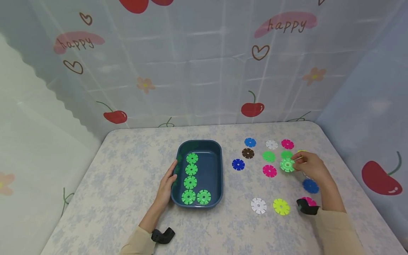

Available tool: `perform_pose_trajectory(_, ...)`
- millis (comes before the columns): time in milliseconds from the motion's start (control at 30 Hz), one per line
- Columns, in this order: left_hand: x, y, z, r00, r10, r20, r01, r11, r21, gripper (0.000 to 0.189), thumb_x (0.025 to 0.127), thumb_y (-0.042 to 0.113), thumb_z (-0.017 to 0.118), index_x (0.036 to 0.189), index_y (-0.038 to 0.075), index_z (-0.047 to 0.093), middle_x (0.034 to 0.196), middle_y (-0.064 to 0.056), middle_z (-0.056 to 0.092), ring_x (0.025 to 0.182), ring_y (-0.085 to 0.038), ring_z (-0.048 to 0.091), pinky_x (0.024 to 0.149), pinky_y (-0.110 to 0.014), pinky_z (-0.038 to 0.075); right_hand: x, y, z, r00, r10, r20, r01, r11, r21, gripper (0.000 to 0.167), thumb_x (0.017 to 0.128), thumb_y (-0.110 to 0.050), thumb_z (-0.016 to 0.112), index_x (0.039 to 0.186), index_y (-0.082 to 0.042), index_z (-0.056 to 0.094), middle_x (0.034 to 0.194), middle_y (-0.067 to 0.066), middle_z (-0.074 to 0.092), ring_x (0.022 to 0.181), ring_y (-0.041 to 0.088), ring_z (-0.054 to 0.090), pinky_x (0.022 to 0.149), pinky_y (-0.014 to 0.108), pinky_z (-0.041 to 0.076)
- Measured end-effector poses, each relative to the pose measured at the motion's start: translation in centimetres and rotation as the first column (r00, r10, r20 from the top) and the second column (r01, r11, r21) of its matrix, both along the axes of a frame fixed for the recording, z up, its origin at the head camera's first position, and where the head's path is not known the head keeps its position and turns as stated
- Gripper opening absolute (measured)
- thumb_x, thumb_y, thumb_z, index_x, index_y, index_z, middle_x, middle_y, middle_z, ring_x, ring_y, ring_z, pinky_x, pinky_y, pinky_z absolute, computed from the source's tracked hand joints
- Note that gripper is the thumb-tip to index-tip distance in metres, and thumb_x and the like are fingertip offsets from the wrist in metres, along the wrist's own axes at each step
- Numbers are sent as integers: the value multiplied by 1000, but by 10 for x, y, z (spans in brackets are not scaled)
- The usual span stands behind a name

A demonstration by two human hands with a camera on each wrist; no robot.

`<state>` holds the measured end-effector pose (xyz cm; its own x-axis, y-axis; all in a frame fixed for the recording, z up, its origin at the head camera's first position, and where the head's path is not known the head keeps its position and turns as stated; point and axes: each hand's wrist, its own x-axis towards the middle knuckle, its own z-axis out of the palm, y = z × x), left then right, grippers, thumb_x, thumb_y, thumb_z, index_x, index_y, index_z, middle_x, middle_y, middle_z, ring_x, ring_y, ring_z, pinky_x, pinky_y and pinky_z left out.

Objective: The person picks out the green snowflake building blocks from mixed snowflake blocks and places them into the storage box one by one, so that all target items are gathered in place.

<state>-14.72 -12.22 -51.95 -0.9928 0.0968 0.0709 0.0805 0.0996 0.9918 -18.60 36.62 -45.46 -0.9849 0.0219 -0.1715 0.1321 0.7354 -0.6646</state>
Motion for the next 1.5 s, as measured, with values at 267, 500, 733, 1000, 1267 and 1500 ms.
perform_pose_trajectory(267,1,0,-1,1000,3,4,-3,1000,7,50,106,13,34,155,21,31,163,1,23,152,-21,15,122,-49,13,-7,-29,21,995,94,-33,-95,994,-51,41,96,-20,61,127,7,54,109,22,59,84,14,64,68,32,50)
perform_pose_trajectory(500,1,-1,-2,1000,3,4,-3,1000,9,49,106,13,34,155,21,31,163,0,23,152,-21,15,122,-49,13,-18,-64,39,981,180,-67,-187,976,-113,35,94,-13,63,123,5,57,108,21,59,85,15,61,67,27,52)
perform_pose_trajectory(733,0,-1,0,1000,-3,-4,3,1000,16,50,106,12,35,155,19,30,163,-2,22,152,-22,15,122,-50,13,-33,-103,51,949,295,-109,-310,935,-174,26,93,-2,60,118,5,61,103,20,59,85,23,62,67,26,55)
perform_pose_trajectory(1000,1,-2,2,1000,-7,-2,7,1000,17,50,106,14,35,156,19,29,163,-1,21,152,-21,15,121,-38,18,-50,-164,61,869,476,-138,-496,838,-229,21,91,4,59,110,1,65,95,17,61,75,25,61,62,28,52)
perform_pose_trajectory(1267,-1,-1,0,1000,-4,1,4,1000,0,50,106,14,35,155,23,30,163,3,23,151,-17,17,121,-42,18,-61,-218,51,720,682,-126,-692,695,-196,19,90,6,59,106,0,67,89,14,63,75,25,61,62,31,53)
perform_pose_trajectory(1500,-1,-1,0,1000,-3,-4,3,1000,2,51,106,13,35,155,22,30,162,1,24,151,-19,18,121,-46,18,-64,-246,37,614,788,-58,-788,606,-107,18,89,8,58,101,-4,67,85,10,64,72,38,62,56,26,52)
